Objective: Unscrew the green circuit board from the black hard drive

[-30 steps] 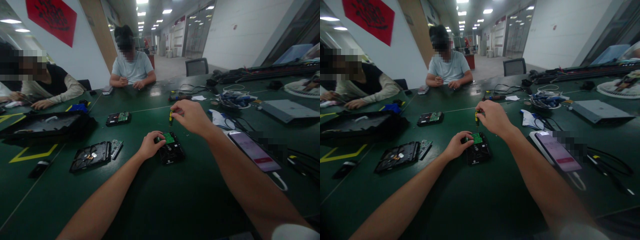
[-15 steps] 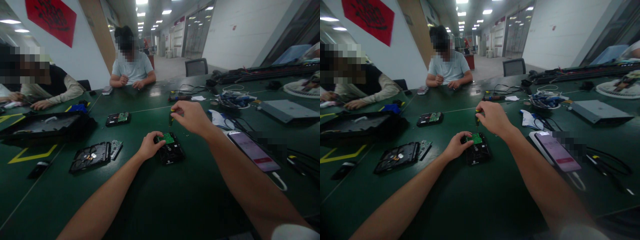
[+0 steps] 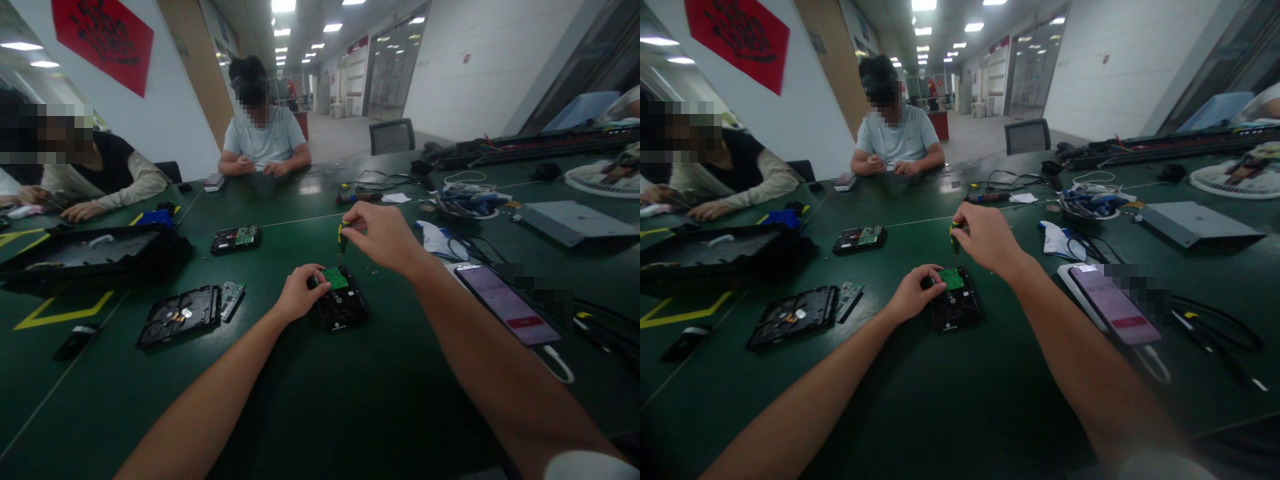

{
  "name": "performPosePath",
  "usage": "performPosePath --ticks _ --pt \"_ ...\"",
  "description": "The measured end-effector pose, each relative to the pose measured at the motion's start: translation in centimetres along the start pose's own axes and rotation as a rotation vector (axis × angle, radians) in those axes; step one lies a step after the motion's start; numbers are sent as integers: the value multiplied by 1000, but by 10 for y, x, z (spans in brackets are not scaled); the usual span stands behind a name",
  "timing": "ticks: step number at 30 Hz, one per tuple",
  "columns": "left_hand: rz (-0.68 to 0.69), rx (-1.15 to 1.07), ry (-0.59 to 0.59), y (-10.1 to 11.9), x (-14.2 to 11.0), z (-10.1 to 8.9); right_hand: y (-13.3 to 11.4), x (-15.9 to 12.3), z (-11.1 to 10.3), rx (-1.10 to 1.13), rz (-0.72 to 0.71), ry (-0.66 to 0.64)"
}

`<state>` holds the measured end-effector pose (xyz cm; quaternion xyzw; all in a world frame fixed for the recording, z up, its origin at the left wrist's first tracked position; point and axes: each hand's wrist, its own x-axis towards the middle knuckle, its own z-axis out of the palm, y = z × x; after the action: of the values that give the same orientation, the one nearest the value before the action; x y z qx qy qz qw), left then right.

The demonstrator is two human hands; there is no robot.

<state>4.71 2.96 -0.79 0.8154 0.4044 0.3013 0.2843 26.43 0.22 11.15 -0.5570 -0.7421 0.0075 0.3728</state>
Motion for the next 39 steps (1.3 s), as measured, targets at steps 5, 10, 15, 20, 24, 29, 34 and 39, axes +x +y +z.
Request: performPosePath --ticks 5,10,15,20,24,29,34,39 --pt "5 3 0 -1 1 1 -1 0 -2 7 -36 -16" --pt "12 4 3 -1 1 1 1 0 -2 -10 -54 -26" --pt "13 4 2 -1 0 1 0 -1 -1 54 16 -7" --pt "12 -1 0 0 0 0 -1 -1 -2 20 -46 -28" --pt "11 5 -4 1 0 0 0 0 -3 -12 -56 -27" --pt "6 12 -5 0 0 0 1 0 -2 19 -31 -20" --pt "15 3 -4 1 0 -1 1 0 -3 -6 -67 -35" --pt "31 0 -2 0 0 0 0 0 -3 -16 -38 -25"
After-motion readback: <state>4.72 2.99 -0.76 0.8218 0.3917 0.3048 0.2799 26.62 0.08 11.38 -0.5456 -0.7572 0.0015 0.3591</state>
